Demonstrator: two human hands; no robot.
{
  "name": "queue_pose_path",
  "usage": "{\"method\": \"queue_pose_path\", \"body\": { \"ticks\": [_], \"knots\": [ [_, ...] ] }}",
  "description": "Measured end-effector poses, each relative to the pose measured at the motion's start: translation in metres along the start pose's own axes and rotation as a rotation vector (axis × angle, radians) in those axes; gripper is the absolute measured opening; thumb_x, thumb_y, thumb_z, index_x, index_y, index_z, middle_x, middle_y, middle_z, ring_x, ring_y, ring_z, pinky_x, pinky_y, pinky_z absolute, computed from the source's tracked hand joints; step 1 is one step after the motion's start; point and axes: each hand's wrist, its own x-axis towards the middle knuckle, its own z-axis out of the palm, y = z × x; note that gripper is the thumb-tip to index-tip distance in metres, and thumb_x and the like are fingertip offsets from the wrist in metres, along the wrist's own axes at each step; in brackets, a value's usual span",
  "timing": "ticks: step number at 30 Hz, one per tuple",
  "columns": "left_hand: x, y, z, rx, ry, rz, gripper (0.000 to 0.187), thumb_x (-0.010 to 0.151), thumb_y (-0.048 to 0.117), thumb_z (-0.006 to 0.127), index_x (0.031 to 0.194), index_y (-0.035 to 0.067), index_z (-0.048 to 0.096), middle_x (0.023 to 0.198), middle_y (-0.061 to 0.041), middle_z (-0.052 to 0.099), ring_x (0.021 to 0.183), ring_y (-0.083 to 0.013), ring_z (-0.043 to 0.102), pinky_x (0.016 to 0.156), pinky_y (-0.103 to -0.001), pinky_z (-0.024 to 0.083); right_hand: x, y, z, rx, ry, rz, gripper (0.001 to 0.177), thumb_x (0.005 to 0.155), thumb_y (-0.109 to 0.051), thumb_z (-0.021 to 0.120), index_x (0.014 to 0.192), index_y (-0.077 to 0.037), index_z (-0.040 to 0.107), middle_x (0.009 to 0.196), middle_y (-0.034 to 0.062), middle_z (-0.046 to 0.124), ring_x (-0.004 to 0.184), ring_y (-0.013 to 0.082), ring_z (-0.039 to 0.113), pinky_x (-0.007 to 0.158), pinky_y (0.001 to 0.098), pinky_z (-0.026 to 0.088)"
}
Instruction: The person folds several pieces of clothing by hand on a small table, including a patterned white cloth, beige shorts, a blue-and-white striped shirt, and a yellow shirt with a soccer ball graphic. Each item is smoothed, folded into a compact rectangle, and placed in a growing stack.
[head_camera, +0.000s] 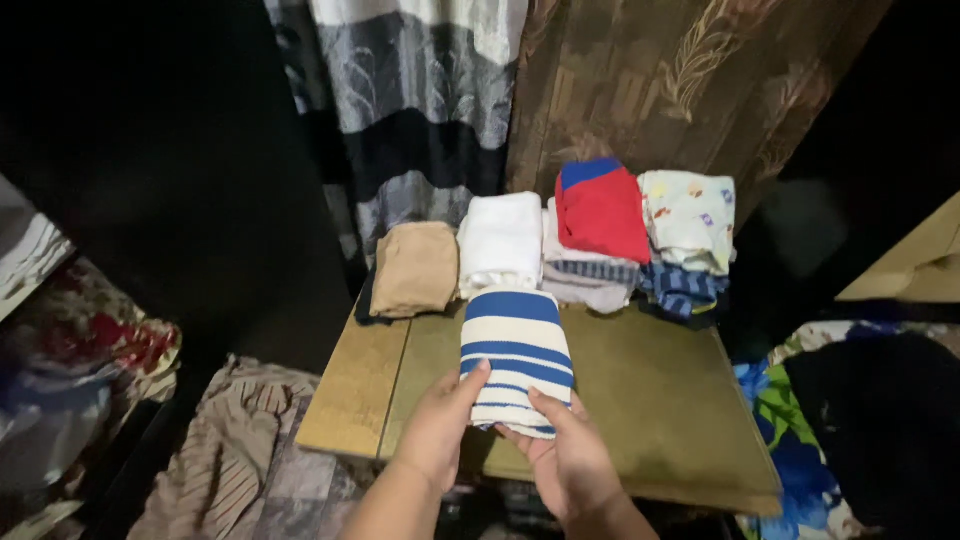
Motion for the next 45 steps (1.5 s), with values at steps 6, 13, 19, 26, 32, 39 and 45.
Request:
{"method": "queue_pose_path", "body": {
  "ticks": [6, 13, 19, 26, 32, 39, 45],
  "knots": [
    [0.044, 0.032, 0.026, -0.018, 0.047, 0.256, 0.068, 0.085, 0.025, 0.074, 0.143, -0.001, 0.051, 0.123, -0.013, 0.071, 0.109, -0.0181, 0.066, 0.095, -0.031, 0.05, 0.044, -0.03, 0.022, -0.02, -0.086, -0.172, 0.038, 0.093, -0.008, 0.057, 0.131, -0.002, 0.057, 0.119, 0.0131, 0.072, 0.107, 0.0266, 0.071, 0.092, 0.0468, 0.057],
    [0.143, 0.09, 0.052, -0.051, 0.065, 0.306, 0.078, 0.087, 0.025, 0.075, 0.151, -0.002, 0.039, 0.127, -0.015, 0.068, 0.115, -0.0199, 0.065, 0.099, -0.032, 0.049, 0.138, -0.089, 0.059, -0.099, -0.191, -0.232, 0.035, 0.095, -0.01, 0.058, 0.13, -0.006, 0.057, 0.118, 0.0108, 0.07, 0.104, 0.0244, 0.07, 0.085, 0.045, 0.057],
    [0.216, 0.107, 0.051, 0.003, 0.163, 0.137, 0.068, 0.085, 0.03, 0.073, 0.145, 0.006, 0.051, 0.121, -0.014, 0.071, 0.102, -0.0252, 0.067, 0.083, -0.039, 0.052, 0.213, -0.113, 0.077, -0.481, 0.063, -0.225, 0.046, 0.089, -0.014, 0.07, 0.131, -0.003, 0.053, 0.12, 0.0121, 0.067, 0.108, 0.0278, 0.068, 0.087, 0.049, 0.062],
    [0.261, 0.086, 0.041, 0.183, 0.188, 0.119, 0.059, 0.086, 0.029, 0.071, 0.137, 0.003, 0.057, 0.12, -0.015, 0.072, 0.096, -0.0249, 0.068, 0.075, -0.04, 0.056, 0.232, -0.097, 0.066, -1.839, 0.115, -1.144, 0.044, 0.089, -0.021, 0.068, 0.13, -0.009, 0.059, 0.142, 0.0202, 0.056, 0.134, 0.0428, 0.048, 0.109, 0.0502, 0.04],
    [0.276, 0.062, 0.024, 0.25, 0.264, 0.213, 0.056, 0.087, 0.029, 0.073, 0.133, 0.0, 0.059, 0.118, -0.013, 0.072, 0.098, -0.0211, 0.067, 0.082, -0.034, 0.054, 0.284, -0.066, 0.039, -1.848, -0.173, -0.794, 0.048, 0.101, -0.026, 0.05, 0.147, -0.011, 0.05, 0.158, 0.0255, 0.035, 0.143, 0.0464, 0.034, 0.115, 0.049, 0.03],
    [0.245, 0.05, 0.022, 0.886, 0.545, 0.568, 0.046, 0.084, 0.032, 0.08, 0.119, 0.004, 0.069, 0.117, -0.015, 0.07, 0.105, -0.0285, 0.067, 0.097, -0.039, 0.048, 0.271, -0.07, 0.022, -1.698, -0.178, -0.773, 0.049, 0.101, -0.023, 0.052, 0.147, -0.007, 0.05, 0.157, 0.0248, 0.037, 0.146, 0.042, 0.033, 0.117, 0.0444, 0.032],
    [0.174, 0.032, 0.026, 0.666, 0.587, 0.511, 0.045, 0.081, 0.028, 0.077, 0.12, 0.007, 0.067, 0.122, -0.015, 0.059, 0.105, -0.0298, 0.066, 0.093, -0.038, 0.052, 0.195, -0.06, 0.005, -1.539, -0.105, -0.892, 0.045, 0.097, -0.011, 0.054, 0.142, -0.004, 0.056, 0.156, 0.0216, 0.044, 0.149, 0.0382, 0.036, 0.118, 0.0421, 0.033]
  ]
}}
